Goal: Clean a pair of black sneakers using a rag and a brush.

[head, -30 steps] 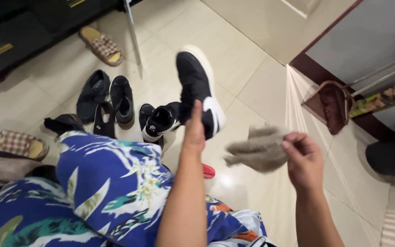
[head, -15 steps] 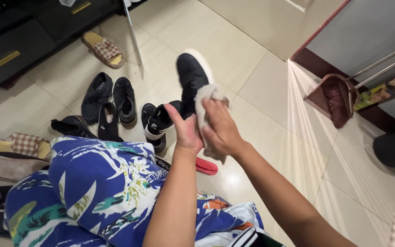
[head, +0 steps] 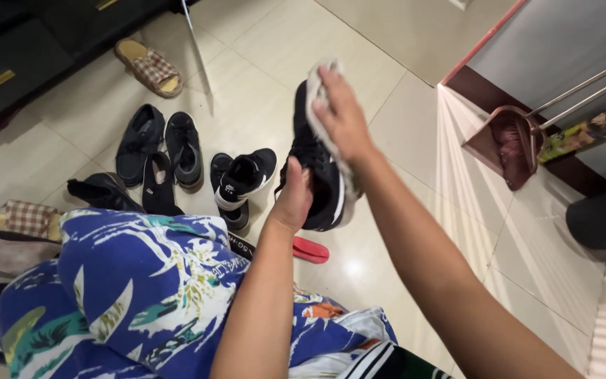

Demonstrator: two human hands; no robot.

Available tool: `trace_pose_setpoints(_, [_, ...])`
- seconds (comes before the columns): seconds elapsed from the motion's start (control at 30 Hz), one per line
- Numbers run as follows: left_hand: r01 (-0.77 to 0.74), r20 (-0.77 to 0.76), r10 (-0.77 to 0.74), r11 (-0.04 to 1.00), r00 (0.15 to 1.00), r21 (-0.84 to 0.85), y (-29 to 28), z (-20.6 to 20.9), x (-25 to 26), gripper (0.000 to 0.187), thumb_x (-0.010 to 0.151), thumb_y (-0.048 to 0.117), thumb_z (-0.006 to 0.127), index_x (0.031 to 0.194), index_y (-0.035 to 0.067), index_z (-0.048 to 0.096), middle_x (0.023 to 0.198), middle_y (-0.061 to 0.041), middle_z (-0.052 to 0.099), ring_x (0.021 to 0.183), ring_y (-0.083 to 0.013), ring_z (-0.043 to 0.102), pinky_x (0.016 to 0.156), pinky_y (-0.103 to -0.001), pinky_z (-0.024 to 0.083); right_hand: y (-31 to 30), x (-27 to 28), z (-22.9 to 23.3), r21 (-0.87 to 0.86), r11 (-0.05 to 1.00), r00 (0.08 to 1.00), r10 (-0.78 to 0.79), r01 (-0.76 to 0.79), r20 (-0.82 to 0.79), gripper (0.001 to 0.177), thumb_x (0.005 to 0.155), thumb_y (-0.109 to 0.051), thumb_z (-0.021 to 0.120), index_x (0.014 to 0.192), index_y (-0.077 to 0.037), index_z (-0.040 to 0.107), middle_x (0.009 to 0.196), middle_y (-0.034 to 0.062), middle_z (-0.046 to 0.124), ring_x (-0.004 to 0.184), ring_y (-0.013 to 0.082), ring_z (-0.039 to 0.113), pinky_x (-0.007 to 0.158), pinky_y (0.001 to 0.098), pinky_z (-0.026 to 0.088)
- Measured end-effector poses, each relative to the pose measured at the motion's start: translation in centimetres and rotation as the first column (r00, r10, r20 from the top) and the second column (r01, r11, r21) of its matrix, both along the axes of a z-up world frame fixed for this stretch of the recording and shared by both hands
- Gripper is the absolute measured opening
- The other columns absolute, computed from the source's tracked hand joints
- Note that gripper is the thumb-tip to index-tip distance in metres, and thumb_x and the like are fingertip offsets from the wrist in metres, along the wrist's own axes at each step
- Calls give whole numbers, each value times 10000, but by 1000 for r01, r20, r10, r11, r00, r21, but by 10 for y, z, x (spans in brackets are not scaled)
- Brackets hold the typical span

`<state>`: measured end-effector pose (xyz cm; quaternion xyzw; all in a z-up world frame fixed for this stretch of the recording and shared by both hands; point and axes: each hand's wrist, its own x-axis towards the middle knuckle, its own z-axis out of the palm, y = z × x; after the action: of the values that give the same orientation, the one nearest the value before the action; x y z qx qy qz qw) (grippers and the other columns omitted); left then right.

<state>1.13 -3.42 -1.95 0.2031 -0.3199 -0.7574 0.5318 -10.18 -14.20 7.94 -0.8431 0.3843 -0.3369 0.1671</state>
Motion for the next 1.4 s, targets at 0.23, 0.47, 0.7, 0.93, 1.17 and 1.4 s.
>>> trace_pose_setpoints(0.23, [-401, -124, 393, 915, 911, -40, 3, 16, 23, 1410, 703, 1014, 293, 1586, -86, 290, 1635, -150, 383, 1507, -227, 352, 1256, -340, 247, 118, 10, -53, 53, 998, 978, 10, -21, 206, 607, 1073, -209, 463, 1583, 67, 284, 1645, 285, 329, 1560, 423, 289, 1271, 447, 236])
trace_pose_setpoints(0.47, [-267, -322, 280, 960, 904, 86, 8, 26, 26, 1473, 645, 1042, 259, 1588, -89, 288, 1610, -172, 418, 1483, -288, 389, 1245, -387, 286, 126, -1, -40, -176, 984, 999, -19, 27, 46, 550, 1010, -63, 548, 1545, -43, 425, 1545, 239, 473, 1495, 403, 426, 1272, 427, 326])
trace_pose_setpoints(0.7, [22, -268, -31, 999, 963, -37, 11, 32, 12, 1417, 664, 1010, 300, 1623, -28, 199, 1666, -102, 325, 1538, -236, 303, 1286, -383, 195, 52, -5, 10, -43, 994, 986, 107, -103, 125, 486, 1066, -137, 491, 1538, -20, 478, 1604, 199, 481, 1575, 416, 337, 1306, 456, 219])
trace_pose_setpoints(0.93, [20, -138, -36, 994, 990, -110, 9, 15, 9, 1398, 723, 993, 388, 1612, -72, 218, 1663, -108, 305, 1550, -237, 264, 1302, -378, 155, 10, 10, 10, 160, 984, 939, 21, -80, 342, 513, 1070, -259, 581, 1526, -42, 488, 1606, 192, 481, 1564, 356, 359, 1273, 412, 259])
trace_pose_setpoints(1.17, [-302, -358, 246, 947, 901, -109, 3, 1, 16, 1410, 646, 966, 501, 1626, -2, 203, 1681, -42, 298, 1561, -202, 270, 1317, -380, 169, 117, 6, -34, 195, 980, 983, -71, 38, 168, 494, 1055, -175, 476, 1534, -53, 461, 1556, 201, 523, 1451, 351, 499, 1194, 393, 377])
trace_pose_setpoints(1.4, [-428, -564, 366, 904, 740, 26, 6, 31, 43, 1433, 604, 978, 506, 1621, -5, 272, 1645, -67, 364, 1530, -235, 315, 1319, -413, 201, 165, -13, -64, 49, 999, 976, -13, 3, 216, 531, 986, -42, 526, 1513, -35, 465, 1524, 232, 536, 1450, 422, 503, 1194, 443, 402])
